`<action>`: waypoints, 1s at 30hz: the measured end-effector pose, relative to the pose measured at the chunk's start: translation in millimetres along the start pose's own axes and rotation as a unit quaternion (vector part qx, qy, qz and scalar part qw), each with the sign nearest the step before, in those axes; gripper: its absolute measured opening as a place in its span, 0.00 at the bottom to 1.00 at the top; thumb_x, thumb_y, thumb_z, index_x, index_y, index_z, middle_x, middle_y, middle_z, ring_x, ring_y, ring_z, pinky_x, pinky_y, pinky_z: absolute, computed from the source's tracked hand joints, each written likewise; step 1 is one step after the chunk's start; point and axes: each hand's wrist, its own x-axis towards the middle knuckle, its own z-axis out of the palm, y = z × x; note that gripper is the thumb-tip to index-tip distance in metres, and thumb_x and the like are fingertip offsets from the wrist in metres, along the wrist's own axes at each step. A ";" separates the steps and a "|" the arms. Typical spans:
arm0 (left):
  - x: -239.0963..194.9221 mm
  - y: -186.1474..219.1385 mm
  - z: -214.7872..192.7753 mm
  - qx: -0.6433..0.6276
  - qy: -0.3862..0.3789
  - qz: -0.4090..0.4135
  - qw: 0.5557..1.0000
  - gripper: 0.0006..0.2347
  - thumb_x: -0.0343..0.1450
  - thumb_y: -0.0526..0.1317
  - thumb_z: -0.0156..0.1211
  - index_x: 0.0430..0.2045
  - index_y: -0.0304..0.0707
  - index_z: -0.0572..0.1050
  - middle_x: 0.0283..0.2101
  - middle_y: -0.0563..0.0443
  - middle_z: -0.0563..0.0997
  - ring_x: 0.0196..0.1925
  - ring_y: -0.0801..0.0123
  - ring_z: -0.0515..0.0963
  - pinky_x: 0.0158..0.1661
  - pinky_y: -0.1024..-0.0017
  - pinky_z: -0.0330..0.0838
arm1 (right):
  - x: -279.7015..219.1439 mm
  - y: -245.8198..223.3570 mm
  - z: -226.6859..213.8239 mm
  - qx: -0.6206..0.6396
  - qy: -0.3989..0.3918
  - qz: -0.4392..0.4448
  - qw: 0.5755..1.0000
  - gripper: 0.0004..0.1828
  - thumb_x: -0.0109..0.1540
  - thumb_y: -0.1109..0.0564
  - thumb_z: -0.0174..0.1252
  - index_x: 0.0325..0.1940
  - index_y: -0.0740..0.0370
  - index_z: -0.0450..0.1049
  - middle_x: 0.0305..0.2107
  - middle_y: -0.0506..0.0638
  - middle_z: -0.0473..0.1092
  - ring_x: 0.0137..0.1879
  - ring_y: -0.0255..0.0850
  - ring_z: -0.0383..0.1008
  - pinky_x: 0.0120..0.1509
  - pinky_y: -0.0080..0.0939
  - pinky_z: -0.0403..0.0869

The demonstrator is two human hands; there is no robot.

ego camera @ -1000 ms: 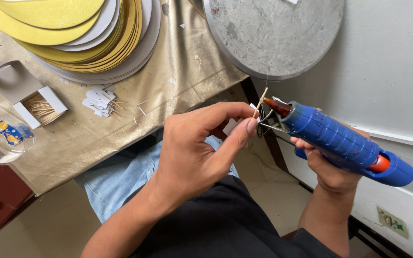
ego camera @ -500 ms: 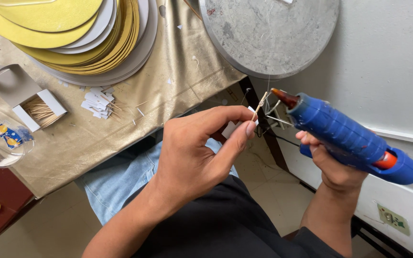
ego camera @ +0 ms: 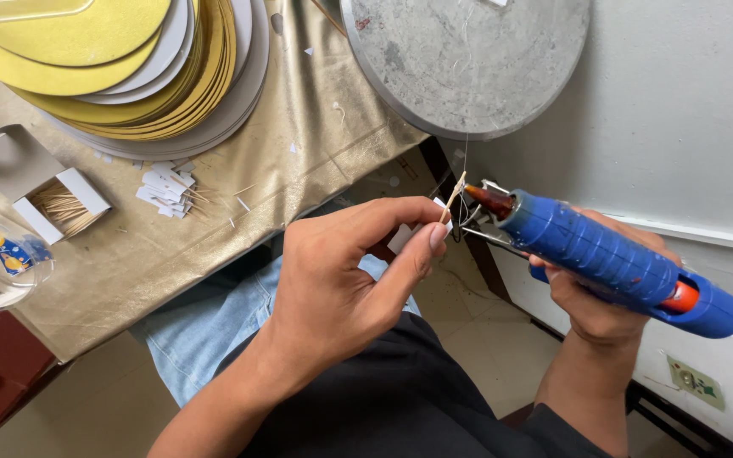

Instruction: Gluing toothpicks to small paper character cutouts to make decorative cake toppers.

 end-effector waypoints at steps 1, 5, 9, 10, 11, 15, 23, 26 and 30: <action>0.1 0.5 -0.6 0.002 -0.004 0.004 1.000 0.06 0.74 0.32 0.64 0.42 0.32 0.80 0.35 0.53 0.86 0.34 0.79 0.87 0.33 0.82 0.80 | 0.1 0.2 0.1 -0.007 0.004 -0.009 1.000 0.18 0.55 0.69 0.59 0.49 0.76 0.75 0.33 0.57 0.76 0.37 0.37 0.80 0.46 0.33 0.79; 0.9 1.0 -0.2 0.014 -0.006 0.004 1.000 0.06 0.73 0.32 0.65 0.42 0.32 0.80 0.35 0.52 0.86 0.33 0.79 0.86 0.31 0.82 0.78 | -3.7 6.4 -3.4 -0.001 0.001 -0.025 1.000 0.11 0.60 0.70 0.59 0.47 0.76 0.76 0.35 0.58 0.76 0.39 0.41 0.81 0.48 0.35 0.80; 0.9 -0.6 -0.4 0.018 -0.005 0.015 1.000 0.06 0.73 0.32 0.65 0.42 0.32 0.80 0.36 0.51 0.86 0.33 0.78 0.86 0.31 0.81 0.77 | 5.5 -4.0 4.3 -0.022 -0.002 -0.027 0.999 0.23 0.53 0.69 0.58 0.52 0.74 0.76 0.32 0.56 0.77 0.34 0.37 0.79 0.43 0.32 0.79; 0.6 -1.5 0.0 0.012 -0.007 0.014 1.000 0.06 0.73 0.32 0.65 0.42 0.32 0.80 0.37 0.51 0.86 0.34 0.78 0.86 0.32 0.81 0.78 | 5.7 -3.3 4.4 -0.034 0.017 -0.017 0.999 0.22 0.50 0.69 0.58 0.49 0.74 0.76 0.31 0.56 0.77 0.34 0.38 0.79 0.42 0.33 0.79; -0.3 -2.5 0.6 0.005 -0.010 0.013 1.000 0.06 0.74 0.32 0.65 0.42 0.32 0.80 0.37 0.51 0.86 0.34 0.78 0.86 0.33 0.81 0.79 | 4.5 -3.1 4.6 -0.047 0.036 -0.005 0.998 0.22 0.48 0.69 0.58 0.46 0.74 0.77 0.30 0.55 0.77 0.33 0.38 0.79 0.40 0.33 0.79; 1.0 -2.7 0.3 0.017 -0.013 -0.002 1.000 0.06 0.73 0.32 0.65 0.42 0.33 0.80 0.34 0.52 0.86 0.33 0.78 0.86 0.31 0.81 0.78 | -1.0 16.8 -5.7 -0.006 0.005 -0.021 1.000 0.09 0.60 0.72 0.57 0.43 0.75 0.77 0.35 0.59 0.77 0.40 0.42 0.81 0.50 0.37 0.80; -4.3 -5.9 -7.8 0.005 0.015 -0.031 0.999 0.05 0.73 0.32 0.64 0.40 0.31 0.81 0.31 0.53 0.86 0.29 0.80 0.86 0.32 0.82 0.79 | 55.0 3.7 -12.1 0.026 -0.033 -0.060 0.997 0.11 0.59 0.71 0.59 0.45 0.66 0.76 0.38 0.54 0.77 0.44 0.44 0.82 0.60 0.47 0.82; -9.7 -12.7 -15.6 -0.010 0.023 -0.058 0.998 0.06 0.74 0.33 0.61 0.41 0.30 0.81 0.31 0.54 0.86 0.30 0.80 0.86 0.33 0.82 0.80 | 108.3 -8.4 18.5 0.011 0.092 -0.015 0.996 0.24 0.55 0.68 0.59 0.56 0.65 0.74 0.38 0.51 0.77 0.46 0.43 0.81 0.62 0.44 0.82; -20.4 -20.1 -24.3 -0.054 0.042 -0.117 0.991 0.07 0.74 0.35 0.61 0.40 0.29 0.81 0.30 0.53 0.86 0.30 0.79 0.86 0.34 0.80 0.81 | 173.1 75.8 2.8 0.046 0.115 -0.040 0.991 0.15 0.58 0.70 0.64 0.49 0.69 0.75 0.36 0.53 0.77 0.47 0.45 0.83 0.58 0.44 0.82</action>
